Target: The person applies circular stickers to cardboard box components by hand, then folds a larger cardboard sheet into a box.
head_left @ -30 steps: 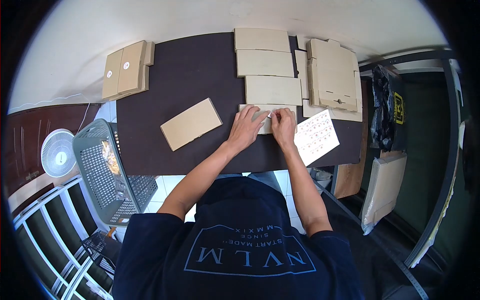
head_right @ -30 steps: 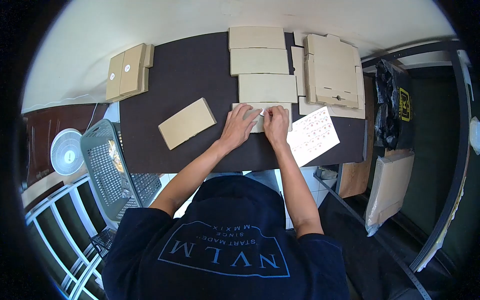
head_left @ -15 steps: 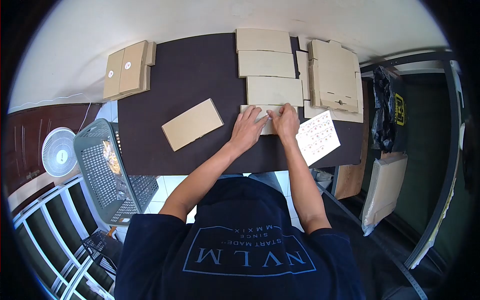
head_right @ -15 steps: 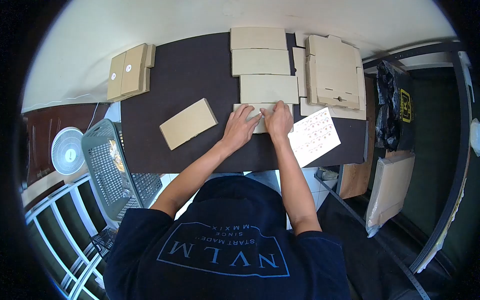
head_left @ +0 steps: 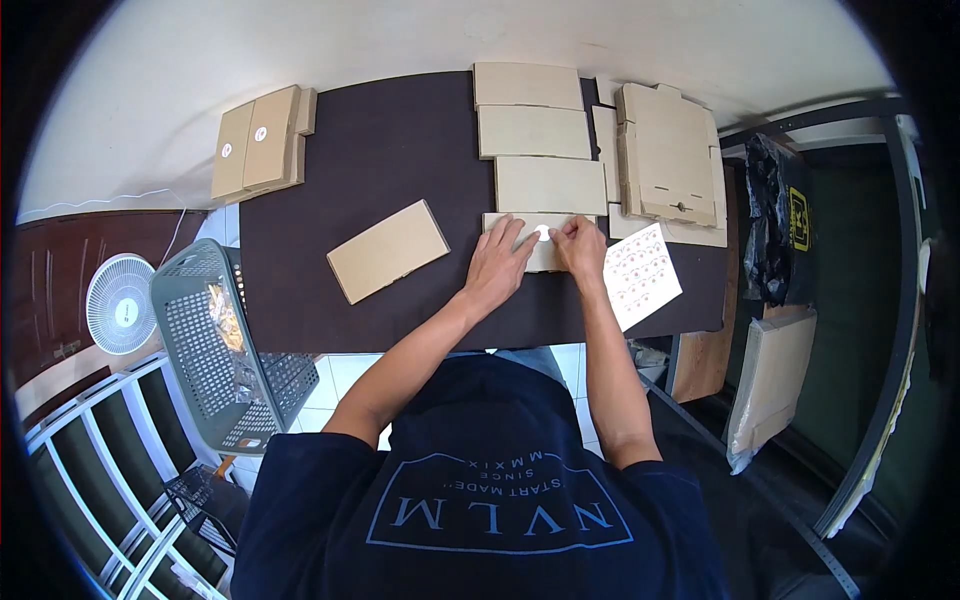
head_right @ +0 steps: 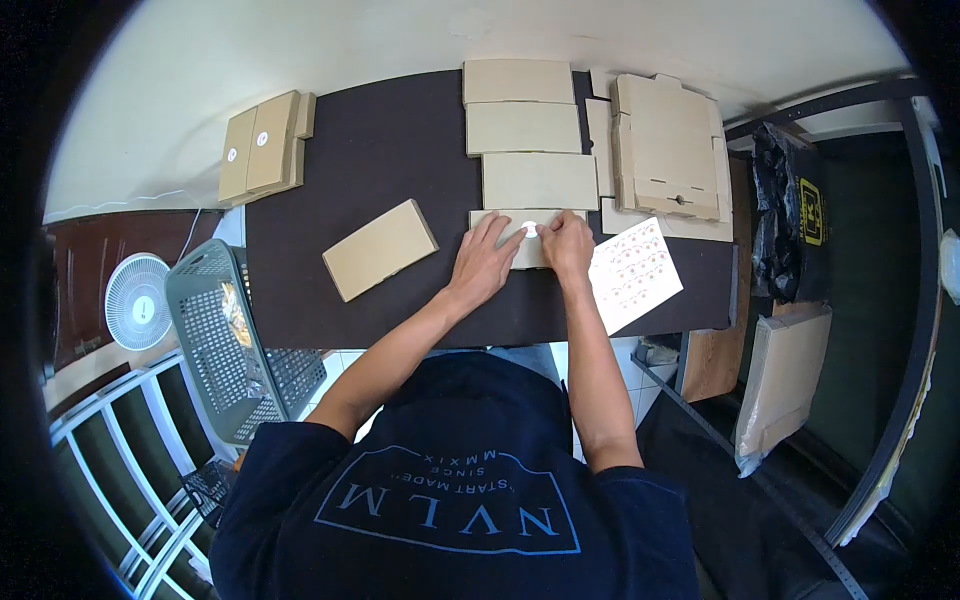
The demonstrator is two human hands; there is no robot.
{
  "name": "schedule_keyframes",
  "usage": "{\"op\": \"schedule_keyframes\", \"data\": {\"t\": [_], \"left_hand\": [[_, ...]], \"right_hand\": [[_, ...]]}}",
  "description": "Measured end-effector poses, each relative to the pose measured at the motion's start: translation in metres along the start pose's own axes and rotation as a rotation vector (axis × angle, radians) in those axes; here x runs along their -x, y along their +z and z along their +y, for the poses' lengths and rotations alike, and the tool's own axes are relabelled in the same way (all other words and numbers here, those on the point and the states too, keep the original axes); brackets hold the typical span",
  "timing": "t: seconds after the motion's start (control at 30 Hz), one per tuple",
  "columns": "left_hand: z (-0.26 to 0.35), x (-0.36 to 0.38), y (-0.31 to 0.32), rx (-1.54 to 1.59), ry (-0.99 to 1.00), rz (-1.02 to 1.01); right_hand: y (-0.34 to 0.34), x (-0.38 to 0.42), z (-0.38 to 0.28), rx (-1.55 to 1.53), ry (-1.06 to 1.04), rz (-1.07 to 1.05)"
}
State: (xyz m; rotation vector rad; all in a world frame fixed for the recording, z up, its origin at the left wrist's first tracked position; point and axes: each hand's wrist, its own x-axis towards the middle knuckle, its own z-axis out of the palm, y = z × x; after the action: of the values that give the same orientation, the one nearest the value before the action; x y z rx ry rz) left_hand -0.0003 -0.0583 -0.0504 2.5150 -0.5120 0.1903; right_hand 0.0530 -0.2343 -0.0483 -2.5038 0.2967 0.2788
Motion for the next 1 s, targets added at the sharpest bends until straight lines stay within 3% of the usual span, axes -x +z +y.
{"op": "schedule_keyframes", "data": {"t": [0.1, 0.37, 0.63, 0.97, 1.0], "left_hand": [[-0.002, 0.002, 0.001, -0.006, 0.021, -0.015], [-0.002, 0.006, 0.003, -0.02, 0.051, -0.002], [-0.002, -0.007, -0.005, 0.07, -0.028, -0.045], [0.004, -0.013, -0.009, 0.032, -0.079, -0.005], [-0.006, -0.014, -0.006, 0.225, -0.11, 0.021]], "right_hand": [[0.009, 0.011, -0.003, 0.02, -0.074, 0.097], [0.003, 0.016, 0.001, 0.03, -0.165, 0.071], [-0.011, -0.006, -0.01, 0.087, 0.112, -0.087], [0.0, -0.018, 0.016, -0.075, 0.163, -0.099], [-0.002, -0.016, 0.017, -0.07, 0.13, 0.029]]}}
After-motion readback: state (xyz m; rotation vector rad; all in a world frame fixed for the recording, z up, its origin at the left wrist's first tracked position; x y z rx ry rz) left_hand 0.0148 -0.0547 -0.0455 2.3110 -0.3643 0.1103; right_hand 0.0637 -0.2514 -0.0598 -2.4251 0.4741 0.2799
